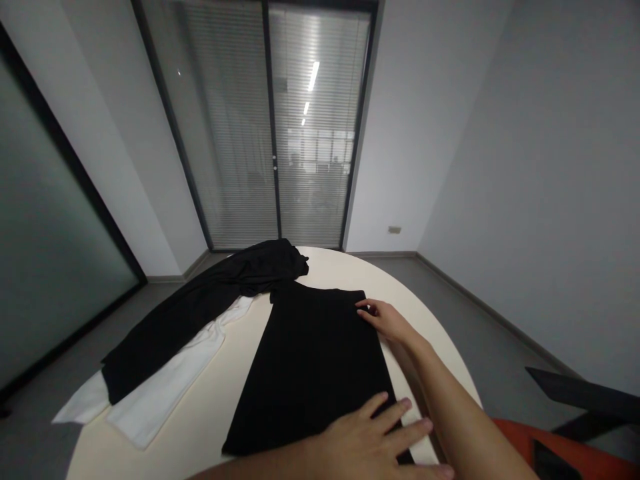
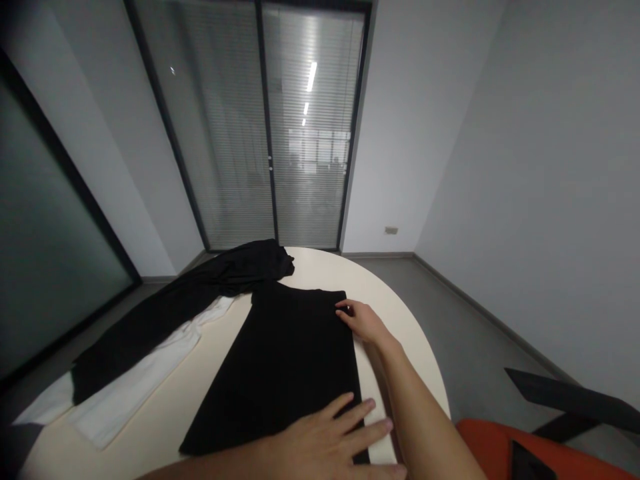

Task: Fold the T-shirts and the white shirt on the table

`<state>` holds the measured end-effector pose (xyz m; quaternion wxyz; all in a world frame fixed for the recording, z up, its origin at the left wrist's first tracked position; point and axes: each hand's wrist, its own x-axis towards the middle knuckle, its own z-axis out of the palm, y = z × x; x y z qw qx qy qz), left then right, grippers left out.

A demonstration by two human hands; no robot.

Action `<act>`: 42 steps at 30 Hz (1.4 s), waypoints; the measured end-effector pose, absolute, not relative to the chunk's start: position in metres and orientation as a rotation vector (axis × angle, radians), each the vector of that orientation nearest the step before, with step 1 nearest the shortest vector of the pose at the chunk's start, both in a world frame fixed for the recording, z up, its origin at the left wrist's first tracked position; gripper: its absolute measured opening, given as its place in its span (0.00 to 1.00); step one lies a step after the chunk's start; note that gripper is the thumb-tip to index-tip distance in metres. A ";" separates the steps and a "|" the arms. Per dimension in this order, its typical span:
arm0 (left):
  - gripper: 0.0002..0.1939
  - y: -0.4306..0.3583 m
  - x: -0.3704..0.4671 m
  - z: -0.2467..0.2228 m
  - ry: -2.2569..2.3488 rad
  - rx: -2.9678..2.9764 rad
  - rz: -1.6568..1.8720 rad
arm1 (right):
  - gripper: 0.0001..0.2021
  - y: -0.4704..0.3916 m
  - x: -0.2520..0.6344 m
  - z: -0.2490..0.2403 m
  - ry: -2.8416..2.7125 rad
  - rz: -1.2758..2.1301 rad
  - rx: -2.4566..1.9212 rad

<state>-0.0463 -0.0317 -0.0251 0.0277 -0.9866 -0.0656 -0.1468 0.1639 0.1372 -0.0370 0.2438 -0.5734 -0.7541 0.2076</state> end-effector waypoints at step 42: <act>0.27 0.127 -0.198 -0.066 -2.099 -2.423 -1.313 | 0.15 0.165 0.149 -0.061 -1.678 0.365 -1.720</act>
